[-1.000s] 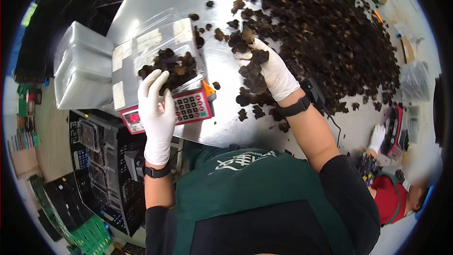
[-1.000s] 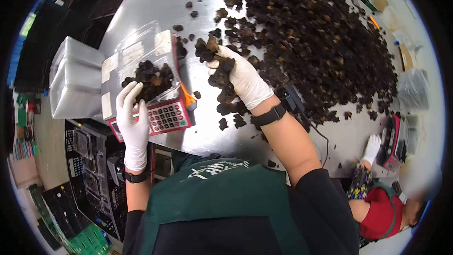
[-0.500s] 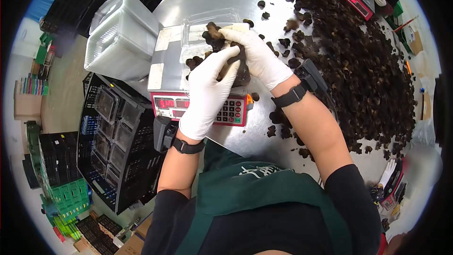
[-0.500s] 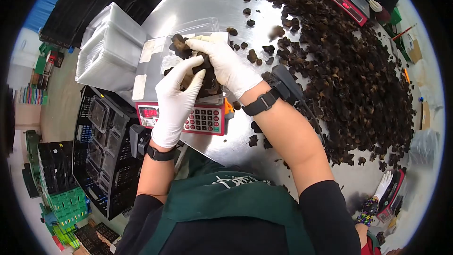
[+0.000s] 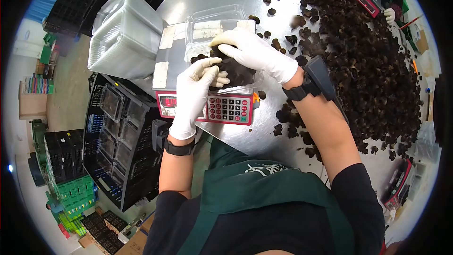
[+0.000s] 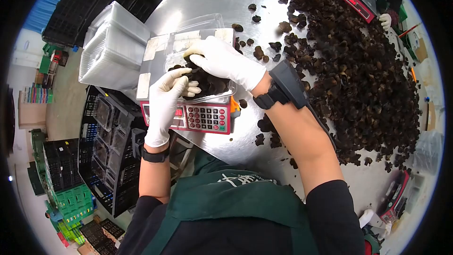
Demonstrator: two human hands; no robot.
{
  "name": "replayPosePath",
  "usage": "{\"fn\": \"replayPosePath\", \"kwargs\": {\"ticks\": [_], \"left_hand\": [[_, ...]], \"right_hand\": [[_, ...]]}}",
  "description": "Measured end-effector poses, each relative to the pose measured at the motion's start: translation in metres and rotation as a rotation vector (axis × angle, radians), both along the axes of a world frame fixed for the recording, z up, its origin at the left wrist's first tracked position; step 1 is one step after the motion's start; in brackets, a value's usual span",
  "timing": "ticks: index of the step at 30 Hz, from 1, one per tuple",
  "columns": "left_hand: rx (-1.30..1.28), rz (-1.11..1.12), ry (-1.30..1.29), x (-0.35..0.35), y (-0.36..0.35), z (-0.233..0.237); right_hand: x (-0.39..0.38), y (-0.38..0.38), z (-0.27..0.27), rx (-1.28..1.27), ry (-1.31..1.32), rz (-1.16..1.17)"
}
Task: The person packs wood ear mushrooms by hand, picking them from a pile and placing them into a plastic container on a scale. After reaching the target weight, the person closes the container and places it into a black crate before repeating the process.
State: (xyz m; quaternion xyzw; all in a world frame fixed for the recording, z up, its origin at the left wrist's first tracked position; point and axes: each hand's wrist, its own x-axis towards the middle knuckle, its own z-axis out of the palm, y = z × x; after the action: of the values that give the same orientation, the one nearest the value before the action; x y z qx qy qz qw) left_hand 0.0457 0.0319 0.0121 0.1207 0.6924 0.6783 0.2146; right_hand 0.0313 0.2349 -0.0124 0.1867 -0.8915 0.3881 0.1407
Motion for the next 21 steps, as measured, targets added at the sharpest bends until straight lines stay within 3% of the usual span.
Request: {"fn": "replayPosePath", "kwargs": {"ticks": [6, 12, 16, 19, 20, 21], "left_hand": [[0.053, 0.037, -0.04, 0.0, -0.004, 0.0], [0.041, 0.086, 0.031, -0.001, -0.009, -0.002], [-0.273, 0.124, 0.248, -0.007, -0.021, 0.003], [-0.446, 0.144, 0.608, -0.016, -0.03, 0.008], [-0.438, 0.136, 0.478, -0.023, -0.035, 0.019], [-0.436, 0.186, 0.526, -0.028, -0.041, 0.021]], "right_hand": [[0.013, -0.003, 0.007, -0.028, 0.297, -0.144], [0.048, 0.003, 0.029, -0.175, 0.058, -0.213], [0.078, 0.025, 0.02, -0.295, -0.038, -0.372], [0.101, 0.043, 0.004, -0.278, -0.018, -0.441], [0.11, 0.047, 0.003, -0.312, -0.069, -0.464], [0.119, 0.049, 0.0, -0.349, -0.121, -0.483]]}}
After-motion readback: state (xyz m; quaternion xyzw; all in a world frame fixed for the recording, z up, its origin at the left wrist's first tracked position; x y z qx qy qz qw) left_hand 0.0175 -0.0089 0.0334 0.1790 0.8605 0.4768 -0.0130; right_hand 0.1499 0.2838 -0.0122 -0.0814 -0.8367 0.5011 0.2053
